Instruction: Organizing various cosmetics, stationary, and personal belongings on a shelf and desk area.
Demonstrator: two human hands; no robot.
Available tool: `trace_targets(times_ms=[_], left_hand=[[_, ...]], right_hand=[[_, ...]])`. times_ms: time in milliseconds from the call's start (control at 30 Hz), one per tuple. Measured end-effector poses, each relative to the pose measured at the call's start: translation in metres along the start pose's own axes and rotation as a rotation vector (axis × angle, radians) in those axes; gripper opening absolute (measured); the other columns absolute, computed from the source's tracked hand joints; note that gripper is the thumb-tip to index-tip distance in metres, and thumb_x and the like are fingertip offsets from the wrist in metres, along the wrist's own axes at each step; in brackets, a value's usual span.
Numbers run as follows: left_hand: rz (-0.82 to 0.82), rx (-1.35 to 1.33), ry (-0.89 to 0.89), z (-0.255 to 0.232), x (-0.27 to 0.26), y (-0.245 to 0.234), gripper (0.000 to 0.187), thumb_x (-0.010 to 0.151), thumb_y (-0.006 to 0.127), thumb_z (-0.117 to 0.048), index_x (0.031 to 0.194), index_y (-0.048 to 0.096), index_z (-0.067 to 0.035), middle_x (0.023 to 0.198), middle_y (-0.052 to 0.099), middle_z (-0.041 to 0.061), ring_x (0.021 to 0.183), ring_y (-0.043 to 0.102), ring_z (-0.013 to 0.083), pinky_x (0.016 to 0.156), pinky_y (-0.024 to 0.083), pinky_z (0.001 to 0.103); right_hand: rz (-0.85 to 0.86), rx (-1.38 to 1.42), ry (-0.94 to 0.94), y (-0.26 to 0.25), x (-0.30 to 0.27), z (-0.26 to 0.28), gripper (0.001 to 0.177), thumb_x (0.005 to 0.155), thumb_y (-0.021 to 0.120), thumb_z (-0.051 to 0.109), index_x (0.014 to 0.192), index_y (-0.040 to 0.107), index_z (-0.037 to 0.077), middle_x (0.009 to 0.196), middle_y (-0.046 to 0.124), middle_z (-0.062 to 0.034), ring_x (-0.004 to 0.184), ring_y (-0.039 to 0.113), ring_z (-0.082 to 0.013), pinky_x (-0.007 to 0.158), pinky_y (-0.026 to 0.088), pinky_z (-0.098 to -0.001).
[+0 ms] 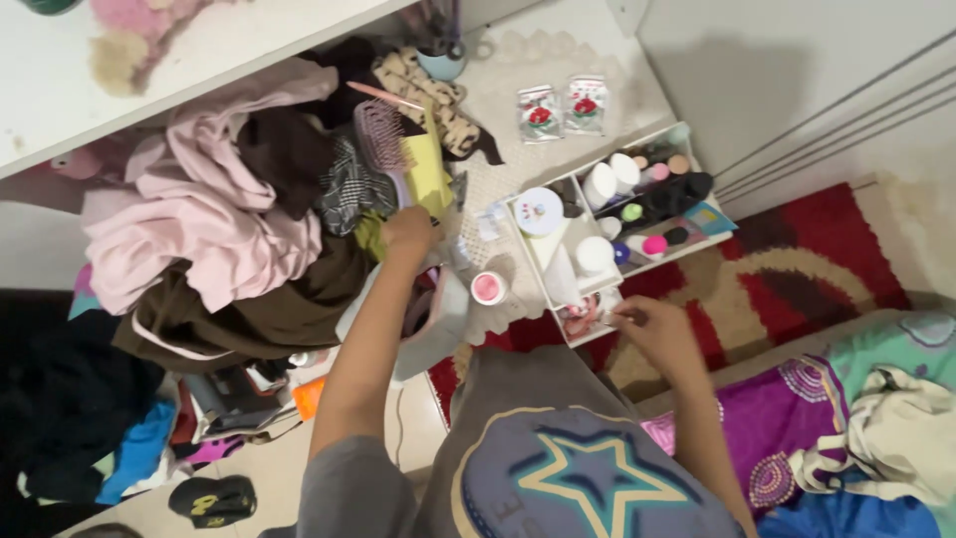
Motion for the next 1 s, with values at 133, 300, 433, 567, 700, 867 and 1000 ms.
trace_targets(times_ms=[133, 300, 433, 567, 700, 867, 1000], left_hand=[[0.008, 0.025, -0.092, -0.015, -0.038, -0.009, 0.051, 0.082, 0.077, -0.044, 0.119, 0.074, -0.008, 0.123, 0.072, 0.015, 0.111, 0.072, 0.0341, 0.085, 0.061, 0.049], [-0.221, -0.255, 0.035, -0.039, -0.147, -0.034, 0.048, 0.078, 0.08, -0.045, 0.103, 0.075, -0.005, 0.106, 0.073, 0.023, 0.096, 0.071, 0.0409, 0.081, 0.056, 0.05], [-0.268, -0.466, 0.019, -0.036, -0.183, 0.014, 0.044, 0.084, 0.074, -0.044, 0.102, 0.075, -0.003, 0.097, 0.075, 0.024, 0.091, 0.072, 0.0399, 0.079, 0.056, 0.049], [-0.008, -0.806, 0.15, -0.084, -0.202, 0.069, 0.049, 0.079, 0.075, -0.046, 0.103, 0.071, -0.003, 0.085, 0.074, 0.017, 0.074, 0.072, 0.0285, 0.071, 0.057, 0.042], [0.005, -0.849, 0.303, -0.134, -0.201, 0.123, 0.047, 0.086, 0.077, -0.048, 0.1, 0.074, -0.003, 0.081, 0.073, 0.012, 0.072, 0.068, 0.0191, 0.07, 0.053, 0.034], [0.16, -1.152, 0.261, -0.161, -0.199, 0.162, 0.042, 0.089, 0.071, -0.038, 0.113, 0.071, -0.004, 0.087, 0.073, 0.009, 0.073, 0.066, 0.016, 0.063, 0.052, 0.03], [0.321, -1.391, 0.049, -0.165, -0.188, 0.206, 0.04, 0.099, 0.058, -0.031, 0.125, 0.067, -0.002, 0.097, 0.072, 0.01, 0.074, 0.065, 0.0175, 0.062, 0.054, 0.03]], right_hand=[[-0.03, -0.115, 0.0, 0.02, 0.006, -0.008, 0.023, 0.084, 0.079, 0.025, 0.097, 0.078, 0.007, 0.085, 0.077, -0.0108, 0.068, 0.071, -0.0207, 0.065, 0.054, -0.0339], [-0.245, -0.205, -0.351, 0.002, -0.007, 0.019, 0.024, 0.086, 0.071, 0.024, 0.105, 0.076, 0.011, 0.091, 0.072, -0.0161, 0.076, 0.068, -0.0338, 0.064, 0.053, -0.0412], [-0.027, -0.262, 0.039, 0.008, 0.007, -0.049, 0.03, 0.094, 0.072, 0.036, 0.092, 0.071, 0.006, 0.077, 0.071, -0.0144, 0.072, 0.072, -0.0303, 0.069, 0.056, -0.0413], [0.442, -0.369, -0.293, 0.043, 0.025, -0.086, 0.028, 0.093, 0.073, 0.034, 0.098, 0.078, 0.006, 0.089, 0.074, -0.0149, 0.083, 0.071, -0.0329, 0.073, 0.054, -0.0399], [0.465, 0.24, -0.389, 0.061, 0.044, -0.073, 0.036, 0.093, 0.064, 0.021, 0.123, 0.063, 0.002, 0.111, 0.069, -0.0121, 0.094, 0.07, -0.0276, 0.073, 0.058, -0.035], [0.554, 0.412, -0.086, 0.118, 0.066, -0.15, 0.028, 0.1, 0.058, 0.022, 0.121, 0.067, 0.005, 0.105, 0.074, -0.0079, 0.093, 0.071, -0.0222, 0.076, 0.056, -0.033], [0.699, 0.963, 0.538, 0.126, 0.063, -0.145, 0.021, 0.096, 0.054, 0.027, 0.107, 0.066, 0.013, 0.101, 0.073, -0.0026, 0.09, 0.067, -0.0154, 0.075, 0.049, -0.031]])
Point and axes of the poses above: each hand's wrist, its own x-axis towards the middle knuckle, its own y-axis out of the palm, z = x × y, the point moved 5 cm from there along x, towards the middle knuckle
